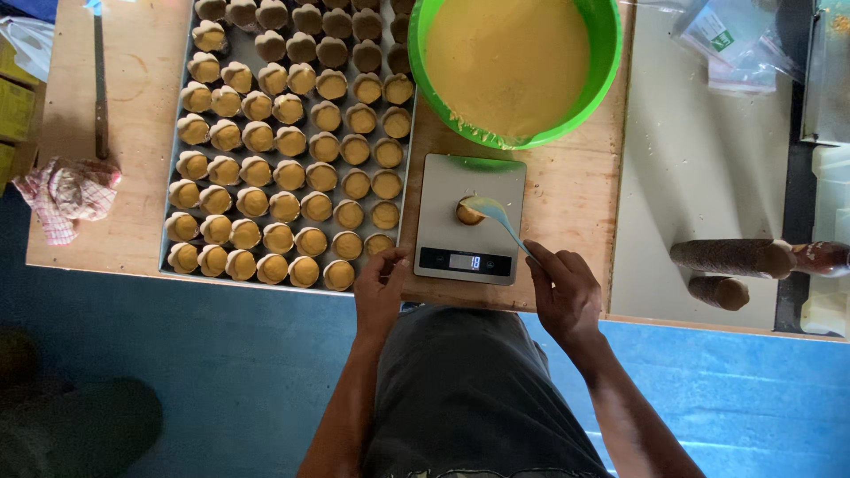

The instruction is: The person scoops batter from a green bowl and fills paper cupcake molds placed on a digital scale. They repeatedly weigh each filled mold to ensure consistent portion sizes before moving it to a tray.

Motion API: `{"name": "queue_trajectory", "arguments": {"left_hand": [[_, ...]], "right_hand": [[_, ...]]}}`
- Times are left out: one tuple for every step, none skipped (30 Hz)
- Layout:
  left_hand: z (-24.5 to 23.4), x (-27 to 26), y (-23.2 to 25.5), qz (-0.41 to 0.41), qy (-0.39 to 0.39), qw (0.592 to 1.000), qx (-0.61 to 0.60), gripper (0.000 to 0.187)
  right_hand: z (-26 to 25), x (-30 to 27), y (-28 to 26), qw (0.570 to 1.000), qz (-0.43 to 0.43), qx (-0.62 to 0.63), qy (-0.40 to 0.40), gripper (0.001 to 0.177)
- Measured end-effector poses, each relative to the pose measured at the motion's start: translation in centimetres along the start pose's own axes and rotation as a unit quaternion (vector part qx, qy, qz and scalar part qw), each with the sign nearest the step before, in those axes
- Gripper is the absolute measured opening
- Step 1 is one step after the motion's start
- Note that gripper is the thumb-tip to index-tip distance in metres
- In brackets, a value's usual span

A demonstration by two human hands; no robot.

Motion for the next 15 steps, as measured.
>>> {"name": "queue_trajectory", "arguments": {"left_hand": [[0.0, 0.2, -0.3, 0.0, 0.0, 1.0, 0.0, 0.021], [0.0, 0.3, -0.6, 0.004, -0.001, 1.0, 0.008, 0.02], [0.0, 0.4, -0.9, 0.009, -0.002, 1.0, 0.015, 0.02], [0.1, 0.4, -1.0, 0.008, -0.002, 1.0, 0.015, 0.02], [0.1, 0.4, -1.2, 0.008, 0.005, 1.0, 0.006, 0.021], [0.1, 0.3, -1.4, 0.008, 0.012, 1.0, -0.003, 0.021], [0.1, 0.4, -1.3, 0.007, 0.012, 1.0, -0.003, 0.021], [0.1, 0.4, -1.3, 0.005, 0.011, 1.0, -0.009, 0.022], [0.0, 0.5, -1.2, 0.002, 0.01, 1.0, -0.014, 0.022], [0.1, 0.4, -1.0, 0.002, 0.01, 1.0, -0.014, 0.022], [0.2, 0.4, -0.9, 0.002, 0.008, 1.0, -0.01, 0.021], [0.2, 0.3, -0.7, 0.002, 0.007, 1.0, -0.005, 0.02], [0.1, 0.3, -0.4, 0.002, 0.007, 1.0, -0.005, 0.02], [0.1, 0.2, 0.0, 0.005, 0.005, 1.0, -0.001, 0.02], [0.0, 0.1, 0.3, 0.008, 0.004, 1.0, 0.004, 0.02]], "right_hand": [[0.0, 0.0, 0.2, 1.0, 0.0, 0.0, 0.0, 0.017], [0.1, 0.0, 0.3, 1.0, -0.003, -0.005, -0.002, 0.016], [0.1, 0.0, 0.4, 1.0, -0.005, -0.011, -0.003, 0.016], [0.2, -0.1, 0.4, 1.0, -0.005, -0.011, -0.003, 0.016], [0.2, -0.1, 0.4, 1.0, -0.004, -0.002, 0.002, 0.016], [0.2, -0.2, 0.4, 1.0, -0.002, 0.006, 0.007, 0.017], [0.2, -0.2, 0.4, 1.0, -0.002, 0.007, 0.006, 0.017], [0.2, -0.1, 0.4, 1.0, 0.0, 0.009, 0.004, 0.017], [0.2, -0.1, 0.4, 1.0, 0.002, 0.011, 0.001, 0.017], [0.2, -0.1, 0.4, 1.0, 0.002, 0.011, 0.001, 0.017], [0.2, -0.1, 0.4, 1.0, 0.009, 0.016, -0.003, 0.016], [0.3, 0.0, 0.5, 1.0, 0.016, 0.021, -0.006, 0.016], [0.4, 0.0, 0.6, 1.0, 0.016, 0.021, -0.006, 0.016], [0.6, 0.1, 0.9, 0.998, 0.034, 0.055, -0.006, 0.016], [0.7, 0.1, 1.3, 0.995, 0.052, 0.089, -0.006, 0.017]]}}
Point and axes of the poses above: each hand's wrist, its own x-axis towards the middle knuckle, its own z-axis out of the palm, y = z × x, the point moved 6 cm from there along x, towards the middle knuckle, and after that the axes turned 11 degrees about -y, right-handed, at the moved point
